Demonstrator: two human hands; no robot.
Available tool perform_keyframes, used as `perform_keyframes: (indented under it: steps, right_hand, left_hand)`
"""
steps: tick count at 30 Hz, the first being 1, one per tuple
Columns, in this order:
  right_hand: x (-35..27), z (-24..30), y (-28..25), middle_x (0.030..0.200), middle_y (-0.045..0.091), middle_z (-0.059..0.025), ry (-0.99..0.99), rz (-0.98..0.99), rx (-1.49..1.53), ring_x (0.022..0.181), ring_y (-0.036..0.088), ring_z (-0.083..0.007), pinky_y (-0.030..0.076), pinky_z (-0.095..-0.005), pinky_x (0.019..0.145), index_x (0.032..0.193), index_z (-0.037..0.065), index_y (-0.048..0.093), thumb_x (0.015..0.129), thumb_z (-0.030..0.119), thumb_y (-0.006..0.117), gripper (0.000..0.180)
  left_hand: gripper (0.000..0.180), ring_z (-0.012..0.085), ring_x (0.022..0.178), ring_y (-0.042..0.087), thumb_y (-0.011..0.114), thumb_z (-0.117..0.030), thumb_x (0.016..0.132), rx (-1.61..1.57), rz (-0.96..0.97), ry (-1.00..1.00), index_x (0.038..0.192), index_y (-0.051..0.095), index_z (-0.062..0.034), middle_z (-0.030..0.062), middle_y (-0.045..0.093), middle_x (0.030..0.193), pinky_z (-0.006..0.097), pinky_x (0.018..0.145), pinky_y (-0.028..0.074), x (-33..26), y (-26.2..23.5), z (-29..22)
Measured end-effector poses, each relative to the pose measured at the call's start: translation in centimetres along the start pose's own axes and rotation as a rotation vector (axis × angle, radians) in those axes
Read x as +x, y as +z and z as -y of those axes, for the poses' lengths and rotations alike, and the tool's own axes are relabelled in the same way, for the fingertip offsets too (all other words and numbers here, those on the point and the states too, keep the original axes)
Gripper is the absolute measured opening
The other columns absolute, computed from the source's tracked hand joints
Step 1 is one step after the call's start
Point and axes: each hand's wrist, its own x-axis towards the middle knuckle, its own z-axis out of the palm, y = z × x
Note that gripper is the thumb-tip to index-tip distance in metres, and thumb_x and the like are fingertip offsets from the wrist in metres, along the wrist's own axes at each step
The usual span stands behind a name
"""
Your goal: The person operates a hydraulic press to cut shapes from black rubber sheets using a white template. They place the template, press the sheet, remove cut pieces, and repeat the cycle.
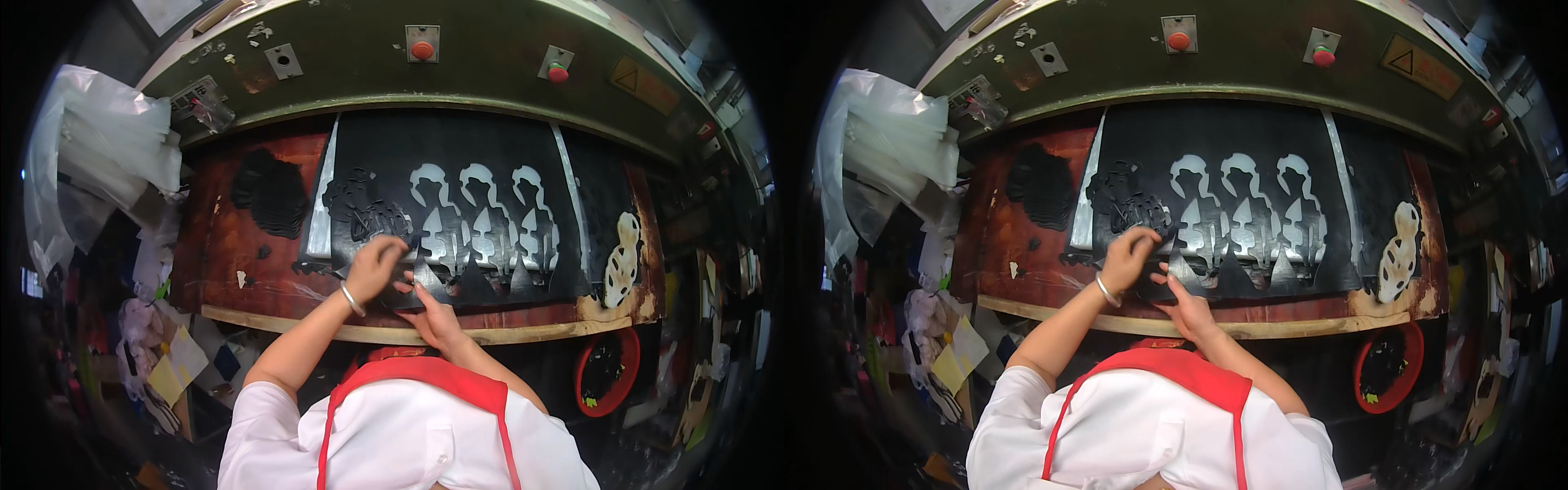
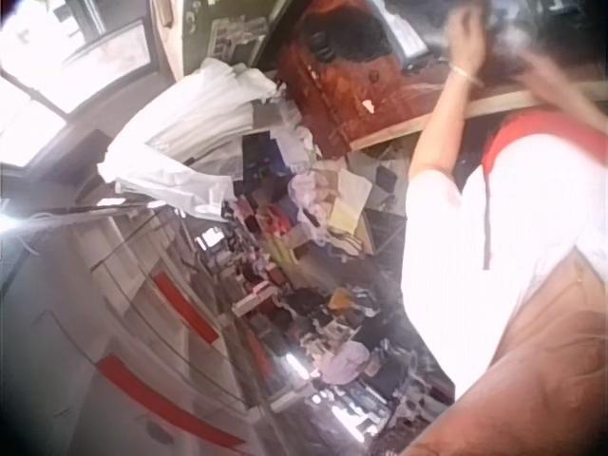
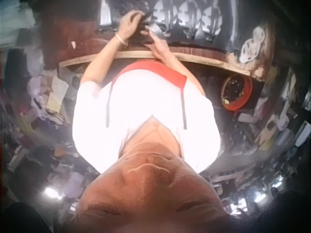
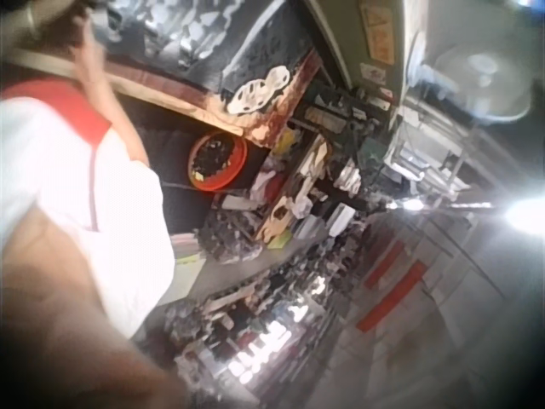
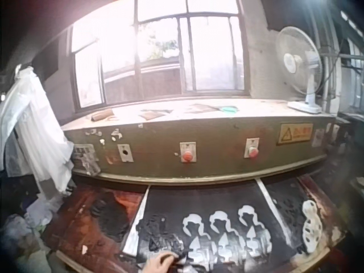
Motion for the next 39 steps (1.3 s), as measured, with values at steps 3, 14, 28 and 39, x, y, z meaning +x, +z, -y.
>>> perform_keyframes:
  steps: [3, 14, 28, 39]
  right_hand:
    - [1.2, -0.5, -1.6, 0.081, 0.067, -0.0070, -0.434, -0.238, -1.088, 0.073, 0.062, -0.0155, 0.050, -0.0287, 0.067, 0.111, 0.003, 0.063, 0.099, 0.028, 0.050, 0.031]
    - [2.7, -0.6, -4.5, 0.055, 0.059, -0.0027, -0.587, -0.341, -1.171, 0.039, 0.049, -0.0095, 0.039, -0.0255, 0.037, 0.085, 0.006, 0.060, 0.098, 0.034, 0.050, 0.032]
    - [1.9, 0.7, -4.5, 0.061, 0.062, -0.0067, -0.380, -0.281, -1.101, 0.046, 0.055, -0.0106, 0.044, -0.0253, 0.042, 0.089, 0.001, 0.060, 0.097, 0.029, 0.055, 0.030]
    - [1.2, 1.1, -3.5, 0.064, 0.065, -0.0109, -0.323, -0.350, -1.079, 0.047, 0.057, -0.0120, 0.045, -0.0240, 0.041, 0.088, -0.002, 0.060, 0.097, 0.028, 0.056, 0.032]
  left_hand:
    - [0.030, 0.0104, 0.076, 0.057, 0.053, -0.032, 0.099, -0.453, -0.450, -0.223, 0.090, 0.065, -0.0051, 0.0028, 0.063, 0.082, 0.025, 0.072, 0.046, 5.3, -3.6, -0.1]
    - [0.027, 0.0095, 0.053, 0.050, 0.063, -0.028, 0.093, -0.527, -0.623, 0.006, 0.092, 0.069, -0.0026, 0.0001, 0.059, 0.067, 0.023, 0.049, 0.043, 17.4, -21.7, -8.7]
    - [0.035, 0.0048, 0.064, 0.054, 0.068, -0.019, 0.090, -0.223, -0.276, 0.167, 0.118, 0.060, -0.0020, -0.0020, 0.059, 0.081, 0.018, 0.058, 0.048, 10.6, -36.1, -22.6]
    - [0.027, 0.0063, 0.069, 0.057, 0.060, -0.018, 0.094, -0.185, -0.417, 0.090, 0.115, 0.061, -0.0004, -0.0029, 0.054, 0.079, 0.021, 0.064, 0.048, 4.6, -37.8, -12.2]
